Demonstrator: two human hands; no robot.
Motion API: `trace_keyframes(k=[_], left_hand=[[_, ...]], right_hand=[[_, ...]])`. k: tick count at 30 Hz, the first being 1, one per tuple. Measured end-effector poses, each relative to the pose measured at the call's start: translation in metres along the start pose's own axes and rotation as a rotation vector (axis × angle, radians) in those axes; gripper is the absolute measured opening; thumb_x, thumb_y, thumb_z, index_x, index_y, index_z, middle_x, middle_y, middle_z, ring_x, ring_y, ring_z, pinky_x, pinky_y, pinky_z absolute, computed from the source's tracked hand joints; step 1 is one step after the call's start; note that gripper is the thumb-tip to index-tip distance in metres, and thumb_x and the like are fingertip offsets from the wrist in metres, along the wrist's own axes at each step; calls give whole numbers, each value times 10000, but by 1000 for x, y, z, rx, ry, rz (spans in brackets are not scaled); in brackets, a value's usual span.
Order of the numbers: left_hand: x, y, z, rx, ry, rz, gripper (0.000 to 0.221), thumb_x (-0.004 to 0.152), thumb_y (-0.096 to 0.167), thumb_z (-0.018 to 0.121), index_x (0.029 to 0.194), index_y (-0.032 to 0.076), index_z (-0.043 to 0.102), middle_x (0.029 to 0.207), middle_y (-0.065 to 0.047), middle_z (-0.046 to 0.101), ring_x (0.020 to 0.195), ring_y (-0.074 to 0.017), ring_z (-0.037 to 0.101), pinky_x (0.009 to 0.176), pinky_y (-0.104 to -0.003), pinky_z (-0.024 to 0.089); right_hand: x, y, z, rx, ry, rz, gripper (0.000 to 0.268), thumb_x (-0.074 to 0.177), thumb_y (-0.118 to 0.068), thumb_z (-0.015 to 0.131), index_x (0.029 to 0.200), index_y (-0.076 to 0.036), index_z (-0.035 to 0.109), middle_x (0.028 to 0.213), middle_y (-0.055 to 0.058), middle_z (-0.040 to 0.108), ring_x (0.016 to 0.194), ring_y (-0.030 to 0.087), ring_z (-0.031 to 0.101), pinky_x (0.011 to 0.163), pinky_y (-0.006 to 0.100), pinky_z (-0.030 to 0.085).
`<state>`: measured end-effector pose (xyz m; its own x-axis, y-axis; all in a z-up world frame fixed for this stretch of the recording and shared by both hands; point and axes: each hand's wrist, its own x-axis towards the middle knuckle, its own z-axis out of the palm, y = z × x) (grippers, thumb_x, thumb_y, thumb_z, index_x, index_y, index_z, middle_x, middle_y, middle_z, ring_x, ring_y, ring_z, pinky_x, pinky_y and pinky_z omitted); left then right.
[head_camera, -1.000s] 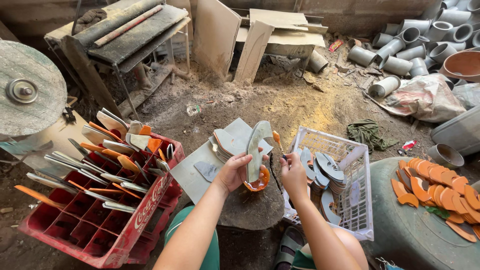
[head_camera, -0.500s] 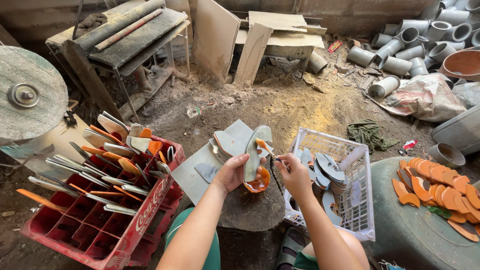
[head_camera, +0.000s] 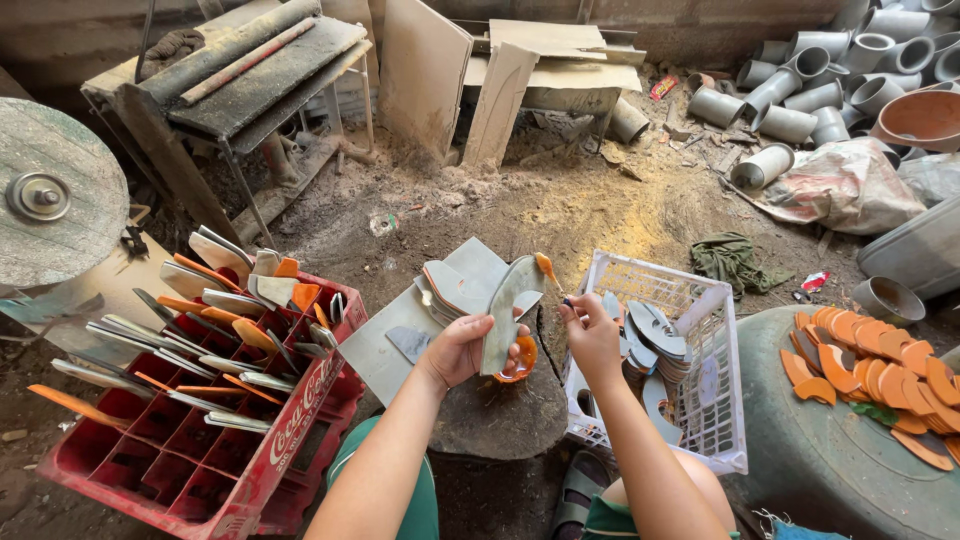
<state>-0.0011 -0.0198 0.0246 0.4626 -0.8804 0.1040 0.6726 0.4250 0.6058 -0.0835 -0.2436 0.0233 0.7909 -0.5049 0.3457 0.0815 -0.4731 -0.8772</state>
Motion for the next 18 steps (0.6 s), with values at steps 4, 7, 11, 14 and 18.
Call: trace_keyframes(k=[4, 7, 11, 14, 18], left_hand=[[2, 2, 0, 43, 15, -3, 572, 1030, 267, 593, 1498, -32, 454, 1290, -191, 663, 1006, -250, 724, 877, -440, 602], [-1, -1, -1, 7, -11, 2, 559, 1034, 265, 592, 1490, -28, 458, 1291, -198, 664, 998, -257, 726, 862, -434, 601], [2, 1, 0, 18, 23, -5, 549, 1030, 255, 603, 1478, -31, 465, 1289, -200, 663, 990, -260, 728, 871, -439, 602], [3, 2, 0, 20, 44, 1, 559, 1012, 260, 617, 1470, -22, 468, 1276, -193, 664, 982, -252, 729, 866, -438, 609], [3, 3, 1, 53, 56, 66, 588, 1016, 303, 636, 1460, -48, 473, 1260, -209, 661, 989, -254, 726, 864, -417, 618]], right_hand=[[-3, -3, 4, -38, -48, -96, 193, 957, -211, 745, 992, -34, 676, 753, 28, 679, 587, 71, 506, 507, 264, 404], [-9, 0, 5, -40, -14, -74, 204, 956, -206, 751, 1009, -29, 667, 766, 34, 686, 608, 67, 552, 537, 255, 447], [2, 3, 5, -4, 2, 48, 205, 939, -211, 740, 1037, -39, 686, 740, 62, 678, 608, 95, 561, 547, 296, 459], [-1, 5, 7, -44, -5, -44, 221, 945, -217, 744, 1041, -28, 677, 745, 61, 682, 619, 112, 567, 570, 298, 480], [-3, 6, 5, -52, -6, -8, 221, 943, -213, 745, 1030, -25, 667, 731, 46, 679, 611, 106, 584, 573, 289, 482]])
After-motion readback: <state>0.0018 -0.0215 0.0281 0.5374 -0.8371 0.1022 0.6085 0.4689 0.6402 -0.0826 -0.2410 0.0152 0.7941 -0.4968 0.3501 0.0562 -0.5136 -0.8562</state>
